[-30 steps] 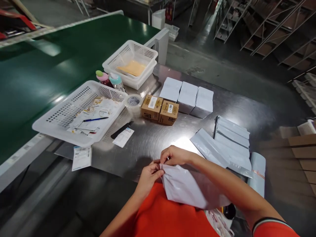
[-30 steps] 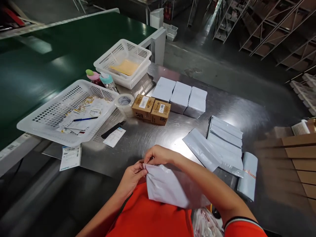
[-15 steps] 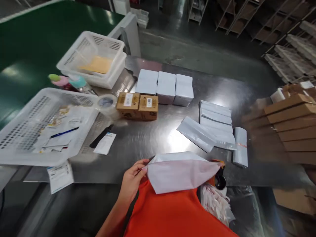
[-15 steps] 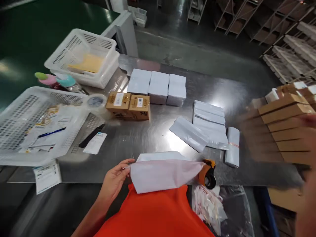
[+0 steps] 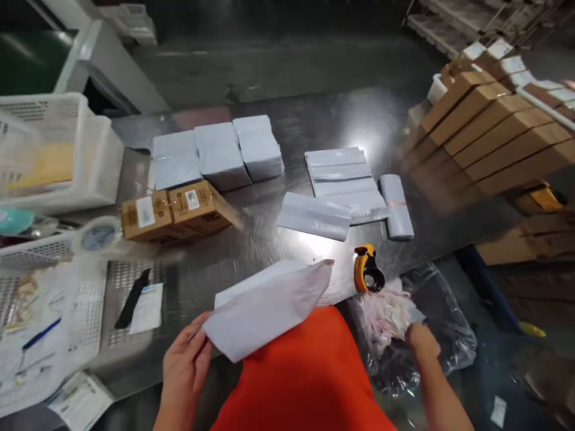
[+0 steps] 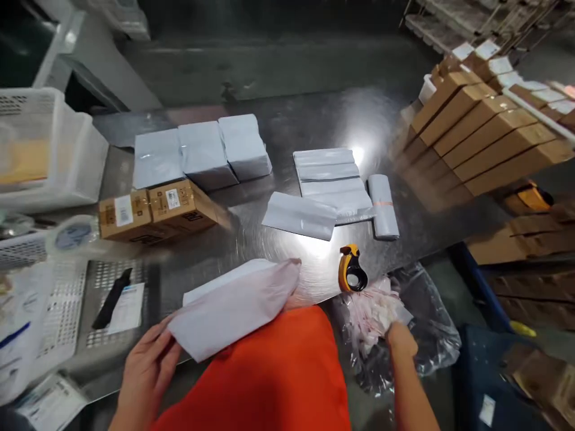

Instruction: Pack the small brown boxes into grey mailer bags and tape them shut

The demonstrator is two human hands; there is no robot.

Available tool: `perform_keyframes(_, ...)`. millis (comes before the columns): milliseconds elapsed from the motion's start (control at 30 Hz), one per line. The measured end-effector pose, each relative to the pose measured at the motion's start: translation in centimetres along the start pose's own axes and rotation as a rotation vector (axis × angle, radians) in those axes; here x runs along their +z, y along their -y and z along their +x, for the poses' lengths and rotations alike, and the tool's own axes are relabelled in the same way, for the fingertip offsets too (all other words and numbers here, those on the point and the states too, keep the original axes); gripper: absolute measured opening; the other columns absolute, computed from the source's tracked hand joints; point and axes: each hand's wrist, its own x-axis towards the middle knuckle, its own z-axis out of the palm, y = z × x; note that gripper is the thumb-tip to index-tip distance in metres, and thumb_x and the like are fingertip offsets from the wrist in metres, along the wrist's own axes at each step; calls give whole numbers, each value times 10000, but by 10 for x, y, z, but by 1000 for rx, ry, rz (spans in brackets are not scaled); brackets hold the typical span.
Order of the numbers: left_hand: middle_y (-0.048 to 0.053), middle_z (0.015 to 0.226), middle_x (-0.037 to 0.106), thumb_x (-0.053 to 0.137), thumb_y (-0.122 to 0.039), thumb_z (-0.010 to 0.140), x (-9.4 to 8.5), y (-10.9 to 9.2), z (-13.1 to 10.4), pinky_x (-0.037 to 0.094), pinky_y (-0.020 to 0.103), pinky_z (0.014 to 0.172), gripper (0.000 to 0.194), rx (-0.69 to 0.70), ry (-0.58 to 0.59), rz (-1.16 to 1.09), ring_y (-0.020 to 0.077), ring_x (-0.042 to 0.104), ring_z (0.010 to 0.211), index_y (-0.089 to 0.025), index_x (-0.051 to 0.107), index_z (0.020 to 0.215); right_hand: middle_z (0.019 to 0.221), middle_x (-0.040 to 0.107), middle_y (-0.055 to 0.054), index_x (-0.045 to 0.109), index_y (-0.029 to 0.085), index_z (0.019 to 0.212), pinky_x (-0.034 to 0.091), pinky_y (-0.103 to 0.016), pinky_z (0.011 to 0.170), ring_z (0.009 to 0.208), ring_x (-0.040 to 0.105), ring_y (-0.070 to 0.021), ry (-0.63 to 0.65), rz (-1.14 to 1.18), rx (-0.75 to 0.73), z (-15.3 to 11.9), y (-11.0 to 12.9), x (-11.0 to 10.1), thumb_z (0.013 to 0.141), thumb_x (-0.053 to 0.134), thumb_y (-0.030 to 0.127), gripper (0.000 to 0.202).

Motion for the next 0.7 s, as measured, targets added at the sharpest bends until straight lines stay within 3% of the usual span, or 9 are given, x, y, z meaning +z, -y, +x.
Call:
perform_keyframes(67,-7,966,737,904,-280,365,3,-5,-2,569,179,675,382,-34,-16,-82,181,677,889,-198,684,667,646,638,-105,597,192,543,509,-391,596,597,621,-235,-23,121,-34,18,15,-3,808,613,314,292)
perform_keyframes(133,-15,961,731,911,-256,362,3,-7,-3,565,165,693,369,-30,-12,-122,162,669,885,-191,675,638,872,705,-112,683,209,769,536,-389,742,781,662,-238,-22,478,-222,34,51,-14,808,645,393,192)
perform_keyframes(167,-16,960,728,917,-255,354,3,-7,-3,565,163,694,373,-24,-14,-129,156,665,876,-188,672,628,978,710,-111,692,222,913,537,-390,800,865,666,-242,34,724,-358,38,75,-21,806,666,469,270)
perform_keyframes(233,-11,932,722,932,-271,313,2,-6,-3,564,167,682,413,-28,-24,-149,154,661,851,-183,663,615,1129,686,-123,646,246,1146,533,-400,859,997,656,-264,279,1114,-628,40,126,-32,736,710,642,573)
perform_keyframes(300,-1,889,713,946,-307,275,3,-4,-3,557,167,664,460,-19,-21,-166,154,658,826,-177,655,606,1219,652,-126,608,265,1246,511,-408,914,1114,621,-285,522,1220,-830,34,172,-38,631,747,726,781)
perform_keyframes(367,18,891,704,949,-369,308,6,-4,-4,553,177,668,464,31,15,-160,154,655,818,-169,648,599,1231,643,-121,668,255,1161,481,-410,957,1167,589,-289,616,1184,-943,28,203,-38,626,778,690,698)
perform_keyframes(467,56,927,692,932,-427,398,11,-6,-5,551,206,677,441,116,85,-141,160,650,810,-151,648,594,1179,668,-113,733,218,854,486,-399,927,1091,611,-267,618,1119,-971,26,222,-34,772,731,562,354)
perform_keyframes(533,62,891,683,927,-428,418,14,-7,-7,537,212,660,439,146,105,-144,154,638,781,-142,637,580,1146,694,-118,725,207,748,487,-420,928,1099,612,-285,616,1110,-948,29,223,-28,827,676,536,341)
perform_keyframes(700,37,752,647,860,-499,539,19,-8,-13,487,216,606,430,311,52,-81,135,580,691,-149,614,584,961,745,-120,740,215,859,520,-456,865,996,676,-316,602,1231,-709,30,216,4,802,659,587,385)
